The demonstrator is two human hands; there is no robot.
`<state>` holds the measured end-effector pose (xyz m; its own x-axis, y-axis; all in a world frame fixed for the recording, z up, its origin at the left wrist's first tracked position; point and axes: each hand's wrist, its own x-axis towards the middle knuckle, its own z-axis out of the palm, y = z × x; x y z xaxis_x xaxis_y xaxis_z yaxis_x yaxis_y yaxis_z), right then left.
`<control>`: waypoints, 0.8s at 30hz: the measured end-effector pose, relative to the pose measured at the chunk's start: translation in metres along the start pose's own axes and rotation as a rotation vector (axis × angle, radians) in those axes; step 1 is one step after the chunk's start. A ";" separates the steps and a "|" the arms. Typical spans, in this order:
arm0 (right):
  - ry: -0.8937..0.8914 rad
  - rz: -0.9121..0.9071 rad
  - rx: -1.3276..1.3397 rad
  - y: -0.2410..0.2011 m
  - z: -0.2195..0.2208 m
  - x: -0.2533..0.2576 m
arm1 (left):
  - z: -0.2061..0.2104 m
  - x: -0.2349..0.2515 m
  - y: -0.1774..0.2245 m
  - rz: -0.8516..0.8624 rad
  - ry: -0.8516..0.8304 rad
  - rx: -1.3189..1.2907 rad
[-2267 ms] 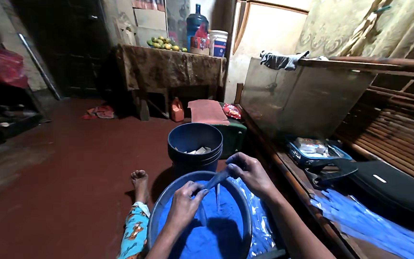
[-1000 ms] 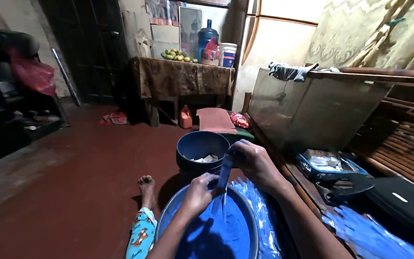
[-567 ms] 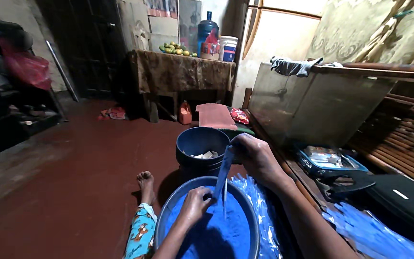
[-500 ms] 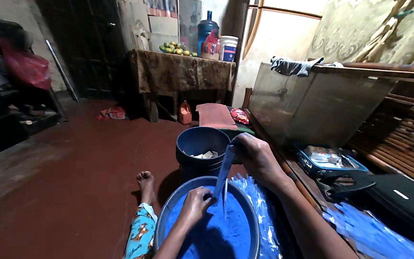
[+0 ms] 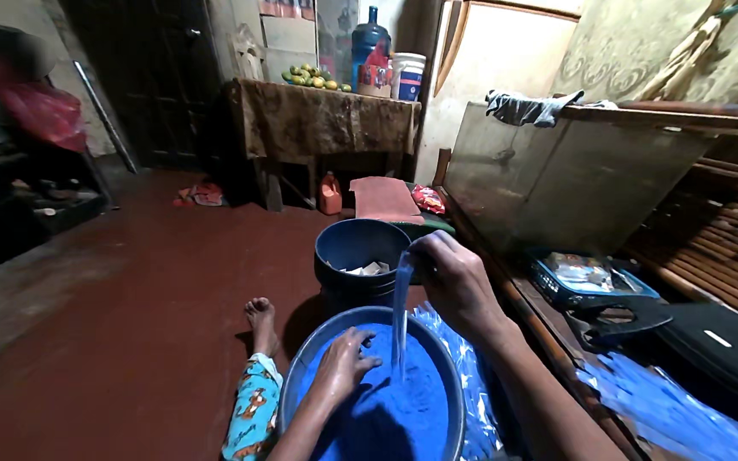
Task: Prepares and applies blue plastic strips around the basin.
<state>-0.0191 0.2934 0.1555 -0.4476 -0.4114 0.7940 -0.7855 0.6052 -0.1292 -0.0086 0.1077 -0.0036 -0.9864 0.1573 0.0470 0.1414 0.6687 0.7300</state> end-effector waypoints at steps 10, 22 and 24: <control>-0.052 0.019 0.013 0.000 0.006 -0.002 | 0.006 -0.005 -0.004 0.083 0.037 -0.010; -0.017 -0.029 -0.034 -0.006 0.003 0.001 | -0.002 -0.010 0.002 0.080 0.034 -0.123; -0.015 -0.032 -0.027 -0.006 0.006 0.001 | -0.003 -0.009 0.005 0.110 0.057 -0.171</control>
<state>-0.0169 0.2852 0.1540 -0.4287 -0.4415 0.7882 -0.7881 0.6093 -0.0874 0.0006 0.1075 0.0023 -0.9695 0.1783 0.1679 0.2374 0.5156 0.8233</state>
